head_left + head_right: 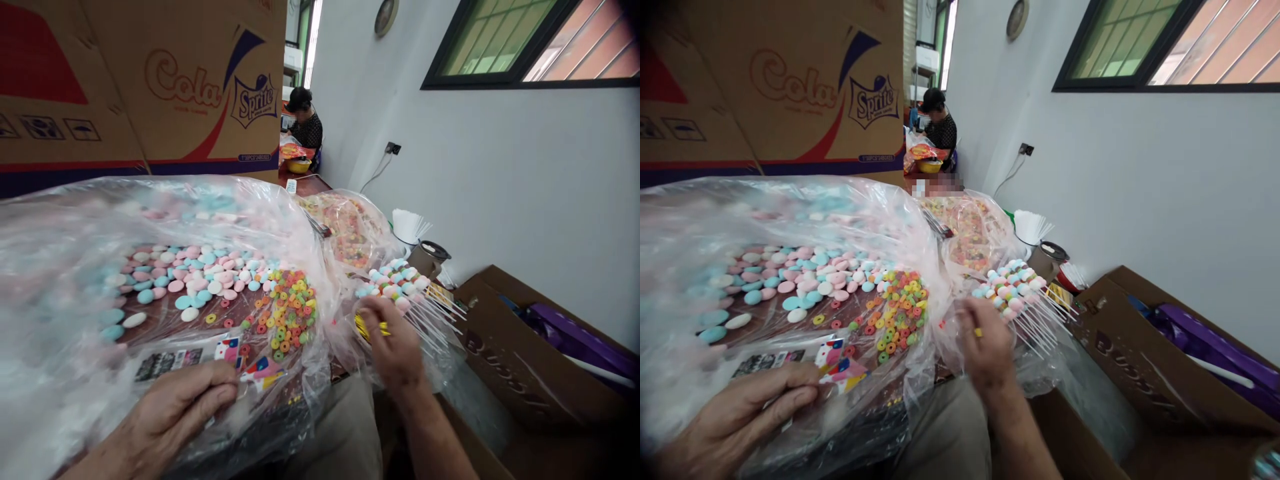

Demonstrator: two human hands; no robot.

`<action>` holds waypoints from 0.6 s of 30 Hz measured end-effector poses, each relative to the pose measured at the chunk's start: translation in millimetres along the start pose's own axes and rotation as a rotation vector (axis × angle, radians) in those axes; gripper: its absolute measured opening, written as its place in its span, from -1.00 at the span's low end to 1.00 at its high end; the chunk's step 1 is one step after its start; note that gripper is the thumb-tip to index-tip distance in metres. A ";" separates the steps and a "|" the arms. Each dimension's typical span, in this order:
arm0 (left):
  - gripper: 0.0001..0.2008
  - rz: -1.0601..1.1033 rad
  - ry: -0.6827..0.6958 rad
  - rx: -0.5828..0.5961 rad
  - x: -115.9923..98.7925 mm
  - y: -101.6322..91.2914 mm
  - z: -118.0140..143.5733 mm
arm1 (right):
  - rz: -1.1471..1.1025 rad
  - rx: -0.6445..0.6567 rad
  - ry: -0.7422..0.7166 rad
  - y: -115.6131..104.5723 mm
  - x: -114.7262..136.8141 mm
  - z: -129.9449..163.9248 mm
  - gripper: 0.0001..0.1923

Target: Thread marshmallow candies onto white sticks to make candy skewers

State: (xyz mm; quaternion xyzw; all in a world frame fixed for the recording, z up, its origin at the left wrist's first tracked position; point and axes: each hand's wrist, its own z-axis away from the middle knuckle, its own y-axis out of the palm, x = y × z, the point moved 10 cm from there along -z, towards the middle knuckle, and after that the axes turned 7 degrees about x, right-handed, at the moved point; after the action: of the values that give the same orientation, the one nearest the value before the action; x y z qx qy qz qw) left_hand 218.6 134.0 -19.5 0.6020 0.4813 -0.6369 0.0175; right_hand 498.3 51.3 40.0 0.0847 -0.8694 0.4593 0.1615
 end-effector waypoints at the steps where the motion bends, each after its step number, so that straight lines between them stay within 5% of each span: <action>1: -0.78 0.008 -0.014 -0.016 1.6 -2.6 1.0 | 0.213 0.002 0.042 -9.3 -25.8 0.3 -0.70; 6: -0.78 0.037 -0.059 0.000 2.2 -6.7 1.7 | 0.460 0.065 0.108 -35.2 -112.8 12.0 -0.73; 12: -0.73 0.046 -0.110 0.033 5.2 -4.4 -0.2 | 0.589 0.152 0.112 -22.0 -131.4 23.6 -0.75; 18: -0.72 0.068 -0.170 0.030 11.8 -11.3 1.9 | 0.534 -0.007 0.156 -49.0 -150.8 27.9 -0.61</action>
State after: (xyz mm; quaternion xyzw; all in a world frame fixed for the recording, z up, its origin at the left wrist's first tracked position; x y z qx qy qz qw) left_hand 207.1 145.4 -22.4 0.5620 0.4477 -0.6919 0.0712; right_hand 647.9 0.5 9.0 -0.1836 -0.8475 0.4875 0.1015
